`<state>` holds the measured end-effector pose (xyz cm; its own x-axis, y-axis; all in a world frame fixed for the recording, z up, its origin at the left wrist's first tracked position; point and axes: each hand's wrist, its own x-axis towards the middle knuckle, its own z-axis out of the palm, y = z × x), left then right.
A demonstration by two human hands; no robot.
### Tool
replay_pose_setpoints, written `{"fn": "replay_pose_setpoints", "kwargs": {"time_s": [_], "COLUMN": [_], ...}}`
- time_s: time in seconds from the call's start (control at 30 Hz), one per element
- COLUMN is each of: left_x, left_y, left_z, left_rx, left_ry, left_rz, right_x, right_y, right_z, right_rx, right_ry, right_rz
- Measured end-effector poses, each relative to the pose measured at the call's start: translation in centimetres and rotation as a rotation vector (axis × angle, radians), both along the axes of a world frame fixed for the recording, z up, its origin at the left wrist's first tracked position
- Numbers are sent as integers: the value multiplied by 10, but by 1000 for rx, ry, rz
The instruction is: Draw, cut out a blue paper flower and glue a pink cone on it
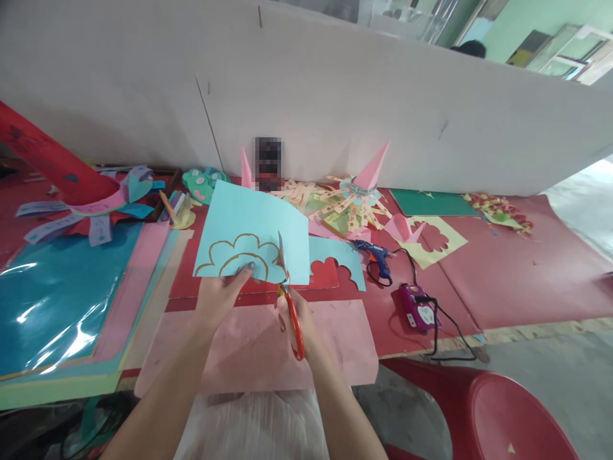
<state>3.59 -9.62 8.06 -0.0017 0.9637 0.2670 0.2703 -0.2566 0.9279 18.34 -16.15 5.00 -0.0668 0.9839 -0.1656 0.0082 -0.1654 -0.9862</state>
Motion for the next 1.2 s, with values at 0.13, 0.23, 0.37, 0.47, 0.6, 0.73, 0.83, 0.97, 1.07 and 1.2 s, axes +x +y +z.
{"fn": "replay_pose_setpoints", "kwargs": {"time_s": [0.13, 0.23, 0.37, 0.47, 0.6, 0.73, 0.83, 0.97, 1.07, 1.2], "left_x": [0, -1, -3, -5, -4, -2, 0, 2, 3, 1], "left_y": [0, -1, -1, 0, 0, -1, -2, -1, 1, 1], "left_z": [-2, 0, 2, 2, 3, 7, 8, 6, 7, 10], "left_rx": [6, -7, -55, -59, -104, -179, -196, -202, -228, -264], "left_ry": [-1, -11, -7, 11, -40, -112, -121, -137, -103, -51], "left_rz": [-12, -20, -60, -61, -56, -69, -40, -14, -2, 20], "right_x": [-1, 0, 4, 6, 7, 7, 7, 5, 4, 3], "right_y": [1, 0, 0, -1, -1, -1, 0, 1, 2, 3], "right_z": [-2, -4, -6, -6, -3, -3, -3, -1, -1, -2], "right_rx": [-10, -10, 13, 11, 9, 8, 9, -11, -27, -33], "right_ry": [5, 3, -15, -26, -43, -50, -56, -66, -54, -32], "right_rz": [-12, -17, -14, -9, -7, -10, -11, -23, -23, -24]}}
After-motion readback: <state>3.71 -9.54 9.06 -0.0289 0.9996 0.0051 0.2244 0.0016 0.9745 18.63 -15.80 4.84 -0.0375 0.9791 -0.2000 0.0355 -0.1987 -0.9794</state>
